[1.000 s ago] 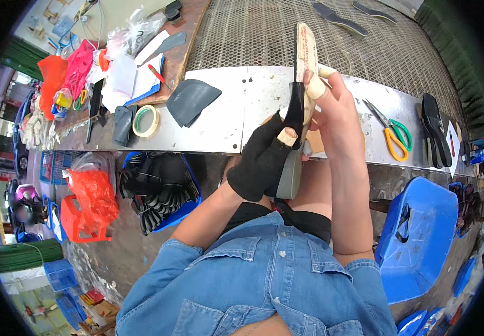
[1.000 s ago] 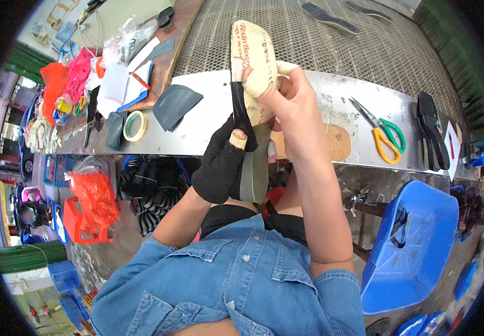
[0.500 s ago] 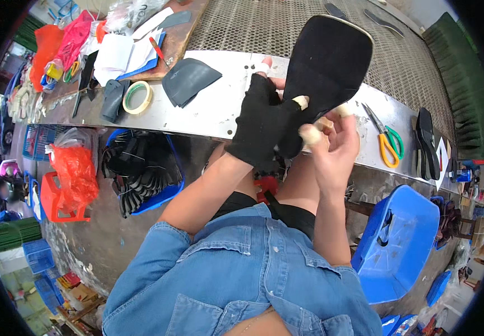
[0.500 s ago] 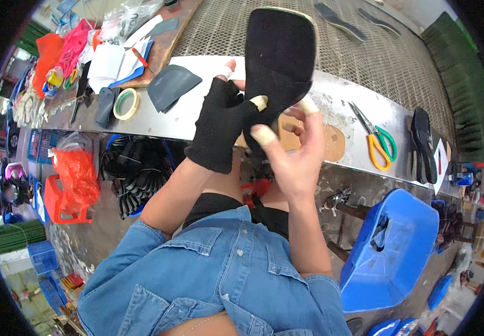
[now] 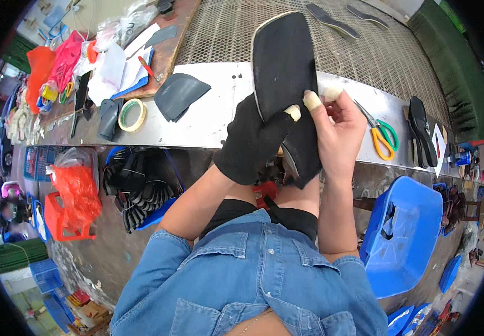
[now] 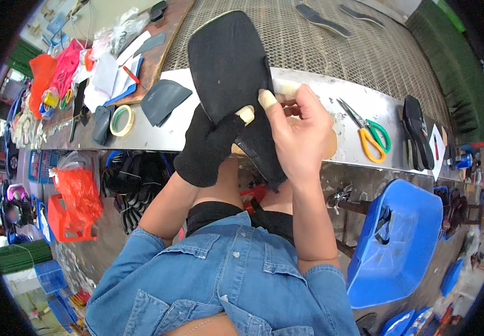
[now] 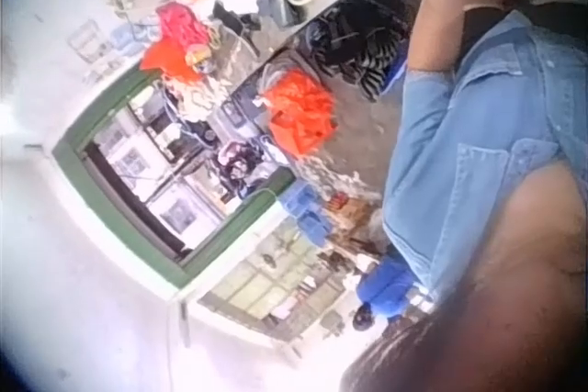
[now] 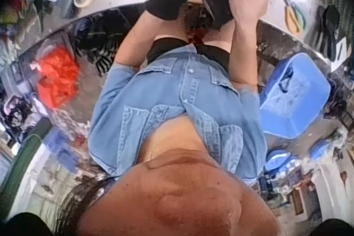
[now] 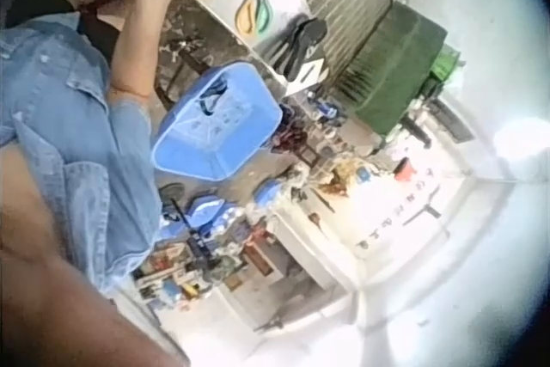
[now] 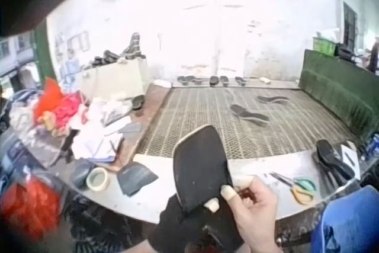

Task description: The recorder is shown manually assembling and trimming the sole of a shoe, using glue and scissors to secure components to a shoe last.

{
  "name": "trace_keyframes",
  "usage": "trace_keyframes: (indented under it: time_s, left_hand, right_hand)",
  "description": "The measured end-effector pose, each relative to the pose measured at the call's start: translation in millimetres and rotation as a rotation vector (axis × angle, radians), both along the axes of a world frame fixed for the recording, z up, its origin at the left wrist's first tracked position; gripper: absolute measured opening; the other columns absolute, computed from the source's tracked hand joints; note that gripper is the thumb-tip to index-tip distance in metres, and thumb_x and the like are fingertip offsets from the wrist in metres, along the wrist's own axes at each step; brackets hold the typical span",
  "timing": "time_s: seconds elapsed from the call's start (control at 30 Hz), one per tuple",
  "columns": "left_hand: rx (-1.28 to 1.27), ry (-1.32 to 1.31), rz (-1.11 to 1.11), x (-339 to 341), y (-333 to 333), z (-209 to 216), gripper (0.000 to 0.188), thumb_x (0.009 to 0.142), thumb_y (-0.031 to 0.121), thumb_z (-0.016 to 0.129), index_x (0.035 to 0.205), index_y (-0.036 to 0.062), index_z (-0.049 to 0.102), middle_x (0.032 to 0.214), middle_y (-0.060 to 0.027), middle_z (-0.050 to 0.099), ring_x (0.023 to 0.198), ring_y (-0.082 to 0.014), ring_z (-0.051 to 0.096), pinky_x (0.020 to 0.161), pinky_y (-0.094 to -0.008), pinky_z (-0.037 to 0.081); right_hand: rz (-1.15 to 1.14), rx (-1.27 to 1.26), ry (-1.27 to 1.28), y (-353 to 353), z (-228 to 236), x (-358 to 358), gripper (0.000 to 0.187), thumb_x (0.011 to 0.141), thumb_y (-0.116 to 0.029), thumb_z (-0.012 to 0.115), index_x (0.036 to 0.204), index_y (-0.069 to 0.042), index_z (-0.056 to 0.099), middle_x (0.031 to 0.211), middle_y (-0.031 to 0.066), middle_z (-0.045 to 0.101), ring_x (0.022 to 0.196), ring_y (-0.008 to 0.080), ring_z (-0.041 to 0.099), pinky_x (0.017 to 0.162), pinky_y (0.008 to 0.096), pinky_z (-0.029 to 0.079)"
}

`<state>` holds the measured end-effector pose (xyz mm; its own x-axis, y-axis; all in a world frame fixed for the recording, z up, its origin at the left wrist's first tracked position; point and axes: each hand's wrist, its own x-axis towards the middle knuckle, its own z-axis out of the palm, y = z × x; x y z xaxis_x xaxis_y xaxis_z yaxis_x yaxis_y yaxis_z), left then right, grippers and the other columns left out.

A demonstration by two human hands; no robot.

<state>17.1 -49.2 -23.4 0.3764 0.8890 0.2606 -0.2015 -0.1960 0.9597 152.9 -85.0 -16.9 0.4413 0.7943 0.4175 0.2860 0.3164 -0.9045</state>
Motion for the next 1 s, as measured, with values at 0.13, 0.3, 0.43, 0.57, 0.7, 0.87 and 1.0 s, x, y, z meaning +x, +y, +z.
trace_keyframes:
  time_s: [0.13, 0.3, 0.43, 0.57, 0.7, 0.87, 1.0]
  left_hand:
    - [0.114, 0.060, 0.109, 5.8, 0.8, -3.5, 0.030, 0.083, 0.014, 0.064, 0.108, -0.0005, 0.060, 0.094, -0.0092, 0.066, 0.084, -0.0137, 0.061, 0.072, -0.0296, 0.049]
    - [-0.120, -0.152, -0.039, -5.2, 11.3, 3.7, 0.030, 0.083, 0.015, 0.066, 0.107, -0.0006, 0.060, 0.095, -0.0073, 0.066, 0.084, -0.0136, 0.061, 0.072, -0.0289, 0.049]
    - [-0.243, -0.154, -0.117, -9.3, 7.9, 9.6, 0.029, 0.085, 0.015, 0.064, 0.108, -0.0019, 0.060, 0.094, -0.0075, 0.065, 0.085, -0.0129, 0.059, 0.074, -0.0270, 0.047]
    - [-0.338, -0.097, -0.197, -12.7, 9.4, 11.8, 0.030, 0.085, 0.016, 0.063, 0.109, -0.0017, 0.060, 0.095, -0.0076, 0.065, 0.086, -0.0129, 0.059, 0.075, -0.0279, 0.047]
    - [-0.282, -0.042, -0.202, -11.0, 10.5, 7.4, 0.031, 0.086, 0.017, 0.061, 0.111, -0.0018, 0.059, 0.096, -0.0079, 0.064, 0.088, -0.0133, 0.059, 0.075, -0.0279, 0.048]
    - [-0.203, -0.004, -0.206, -13.5, 10.8, 6.7, 0.032, 0.086, 0.016, 0.061, 0.113, -0.0016, 0.058, 0.099, -0.0080, 0.064, 0.089, -0.0140, 0.060, 0.077, -0.0286, 0.048]
    - [-0.309, -0.004, -0.250, -21.6, 8.4, 10.2, 0.032, 0.086, 0.015, 0.061, 0.113, -0.0012, 0.058, 0.100, -0.0086, 0.064, 0.090, -0.0141, 0.059, 0.078, -0.0283, 0.048]
  right_hand:
    - [-0.290, 0.113, -0.558, 6.3, -1.5, -6.9, 0.010, 0.074, 0.001, 0.066, 0.083, 0.002, 0.060, 0.069, 0.0079, 0.049, 0.056, 0.0135, 0.048, 0.051, 0.0261, 0.036]
    - [0.166, 0.068, 0.277, -10.5, 12.5, 7.9, 0.018, 0.086, -0.010, 0.062, 0.099, 0.002, 0.066, 0.076, -0.0002, 0.062, 0.064, 0.0067, 0.055, 0.056, 0.0208, 0.042]
    - [0.421, -0.137, 0.635, -8.8, -5.5, 16.7, 0.017, 0.086, -0.011, 0.063, 0.097, 0.001, 0.065, 0.078, 0.0016, 0.064, 0.064, 0.0063, 0.056, 0.057, 0.0190, 0.045]
    - [0.582, -0.146, 0.774, -4.4, -15.1, 17.7, 0.012, 0.085, -0.010, 0.062, 0.093, 0.000, 0.065, 0.076, 0.0013, 0.063, 0.061, 0.0056, 0.056, 0.054, 0.0188, 0.043]
    - [0.451, -0.138, 0.479, -5.0, -8.2, 12.0, 0.008, 0.086, -0.008, 0.061, 0.090, -0.002, 0.064, 0.073, -0.0012, 0.060, 0.058, 0.0033, 0.052, 0.052, 0.0180, 0.040]
    - [0.352, -0.118, 0.334, -8.0, -6.8, 6.6, 0.009, 0.086, -0.012, 0.062, 0.085, -0.003, 0.062, 0.069, -0.0050, 0.055, 0.058, 0.0005, 0.047, 0.052, 0.0178, 0.038]
    - [0.352, -0.138, 0.411, -8.1, -6.7, 18.2, 0.016, 0.088, -0.016, 0.062, 0.094, -0.001, 0.064, 0.071, -0.0013, 0.060, 0.057, 0.0033, 0.053, 0.049, 0.0177, 0.039]
